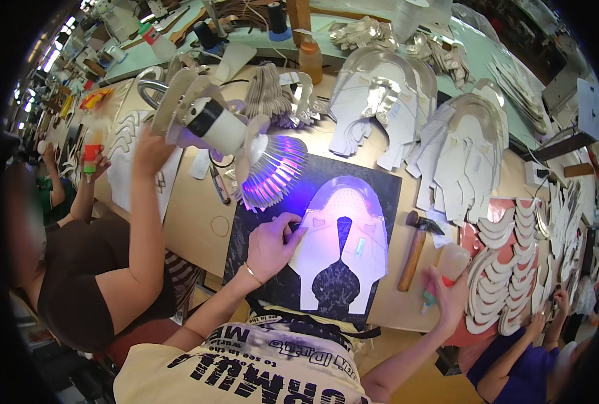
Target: The person applies glue to a white decorative cutout and presses smaller pieces onto it under a UV lamp. They repeat this process with multiple pieces, smoothing each one into place on the work surface.
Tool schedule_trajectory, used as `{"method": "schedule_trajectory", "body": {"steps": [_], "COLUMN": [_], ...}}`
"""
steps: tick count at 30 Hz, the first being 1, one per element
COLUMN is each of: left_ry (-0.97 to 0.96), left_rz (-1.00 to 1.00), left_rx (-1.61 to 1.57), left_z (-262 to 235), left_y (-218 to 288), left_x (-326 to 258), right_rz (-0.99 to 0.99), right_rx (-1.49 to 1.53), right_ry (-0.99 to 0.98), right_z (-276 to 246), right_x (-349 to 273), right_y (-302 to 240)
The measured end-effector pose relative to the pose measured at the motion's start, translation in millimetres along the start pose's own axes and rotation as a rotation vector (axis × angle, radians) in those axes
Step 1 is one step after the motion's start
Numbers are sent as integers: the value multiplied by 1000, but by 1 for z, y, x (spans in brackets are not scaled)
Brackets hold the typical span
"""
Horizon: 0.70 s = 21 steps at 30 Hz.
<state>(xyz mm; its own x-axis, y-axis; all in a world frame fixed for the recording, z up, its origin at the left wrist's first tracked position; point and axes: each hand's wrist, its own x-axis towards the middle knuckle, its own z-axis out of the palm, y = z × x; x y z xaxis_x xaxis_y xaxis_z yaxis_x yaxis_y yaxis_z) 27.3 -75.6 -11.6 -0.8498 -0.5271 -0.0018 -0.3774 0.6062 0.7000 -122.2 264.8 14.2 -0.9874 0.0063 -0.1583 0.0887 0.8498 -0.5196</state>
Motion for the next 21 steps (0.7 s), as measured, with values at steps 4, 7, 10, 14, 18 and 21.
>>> {"method": "schedule_trajectory", "body": {"steps": [4, 7, 10, 14, 18, 21], "left_ry": [8, -18, 0, 35, 42, -34], "left_rz": [39, 20, 17, -25, -34, -70], "left_rx": [-143, -197, -158, -37, -55, -35], "left_z": [11, 15, 13, 10, 10, 8], "left_y": [-1, 0, 3, 4, 3, 2], "left_x": [16, 28, 26, 10, 3, 4], "right_rz": [64, -25, -219, -292, -422, -520], "right_rx": [100, 496, 960, 904, 786, 718], "right_ry": [-10, 137, 165, 3, 64, 153], "right_z": [6, 4, 10, 45, 79, 92], "right_x": [3, 10, 9, 8, 11, 15], "right_y": [13, 6, -20, -81, -134, -148]}}
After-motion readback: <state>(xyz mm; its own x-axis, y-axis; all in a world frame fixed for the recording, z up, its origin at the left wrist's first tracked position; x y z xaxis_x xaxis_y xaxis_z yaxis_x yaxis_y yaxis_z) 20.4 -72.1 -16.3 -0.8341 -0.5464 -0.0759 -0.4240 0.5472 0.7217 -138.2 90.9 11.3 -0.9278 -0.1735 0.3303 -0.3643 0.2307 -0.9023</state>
